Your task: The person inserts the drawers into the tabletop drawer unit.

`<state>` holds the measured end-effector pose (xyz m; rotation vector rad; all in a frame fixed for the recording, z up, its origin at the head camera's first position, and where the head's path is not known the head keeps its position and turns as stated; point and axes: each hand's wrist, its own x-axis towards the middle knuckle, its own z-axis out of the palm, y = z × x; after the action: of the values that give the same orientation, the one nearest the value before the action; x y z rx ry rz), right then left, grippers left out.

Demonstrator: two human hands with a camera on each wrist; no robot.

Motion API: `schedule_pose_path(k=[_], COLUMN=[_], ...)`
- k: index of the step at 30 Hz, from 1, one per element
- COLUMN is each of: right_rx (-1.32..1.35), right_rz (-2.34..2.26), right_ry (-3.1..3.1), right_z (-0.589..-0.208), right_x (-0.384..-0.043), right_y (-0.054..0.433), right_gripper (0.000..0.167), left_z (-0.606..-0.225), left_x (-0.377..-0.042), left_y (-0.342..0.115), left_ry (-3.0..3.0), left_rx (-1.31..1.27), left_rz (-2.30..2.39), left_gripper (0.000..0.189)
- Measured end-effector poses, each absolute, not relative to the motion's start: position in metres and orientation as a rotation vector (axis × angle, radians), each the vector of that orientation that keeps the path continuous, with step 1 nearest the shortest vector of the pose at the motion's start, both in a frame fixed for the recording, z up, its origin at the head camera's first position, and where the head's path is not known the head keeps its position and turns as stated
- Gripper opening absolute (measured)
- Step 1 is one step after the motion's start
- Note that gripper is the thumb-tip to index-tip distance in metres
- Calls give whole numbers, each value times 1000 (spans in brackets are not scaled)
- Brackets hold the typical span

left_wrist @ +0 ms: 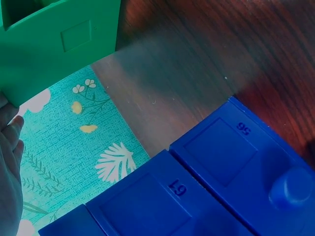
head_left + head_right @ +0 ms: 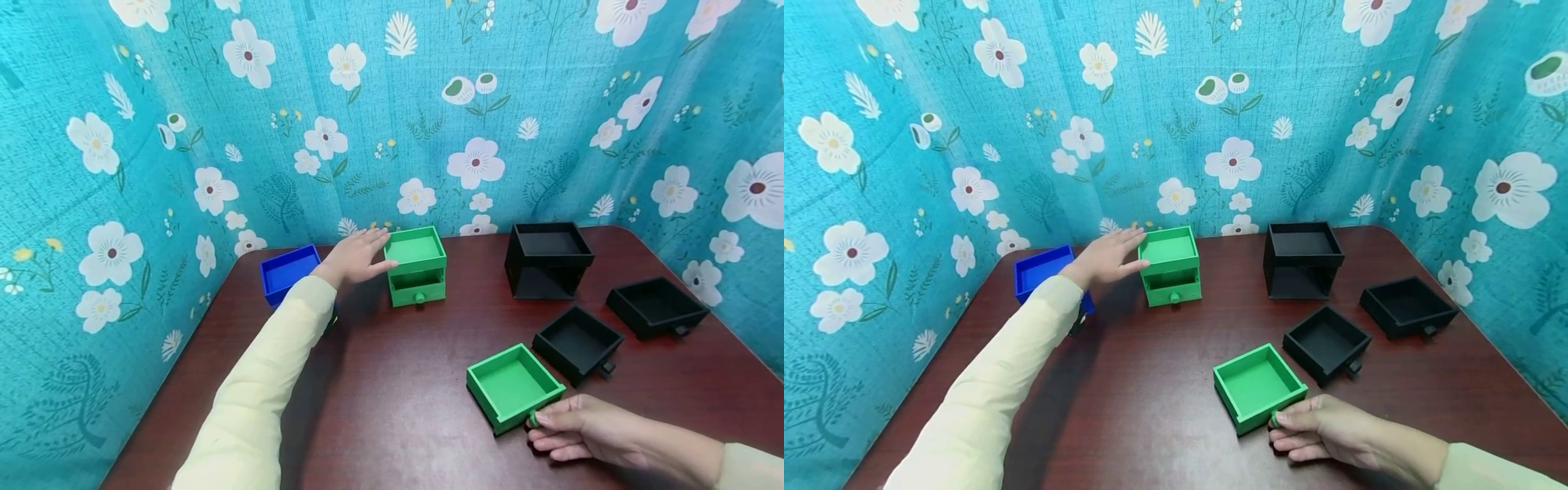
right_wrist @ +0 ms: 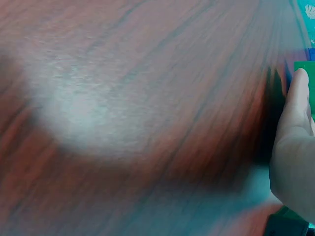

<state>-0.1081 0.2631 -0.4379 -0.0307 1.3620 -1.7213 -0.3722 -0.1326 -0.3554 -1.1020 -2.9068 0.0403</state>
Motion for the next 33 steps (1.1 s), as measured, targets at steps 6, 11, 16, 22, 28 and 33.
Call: schedule_pose_path(k=[6,11,16,22,28,33], right_rx=[-75,-100,-97,-96,-87,-66], right_rz=[-1729,-1745,-1760,-1796,-1835,-1856], right_ry=[1399,1461,1521,1577,1614,1615], right_z=[-435,-429,-422,-414,-409,-404], right_x=[-115,-125,-137,-151,-166,-177], right_y=[252,239,226,214,202,191], right_gripper=[27,26,27,27,30,30], left_z=[-357,-357,-357,-354,-353,-354], left_x=[-372,-372,-371,-369,-370,-371], left_y=[-134,-134,-133,-132,-131,-132], left_ry=[-2887,-2898,-2913,-2923,-2936,-2948], left_rx=[-1109,-1098,-1088,-1092,-1094,-1088], left_rz=[2,-1,-8,-15,-16,-28], left_gripper=[81,81,81,80,80,81])
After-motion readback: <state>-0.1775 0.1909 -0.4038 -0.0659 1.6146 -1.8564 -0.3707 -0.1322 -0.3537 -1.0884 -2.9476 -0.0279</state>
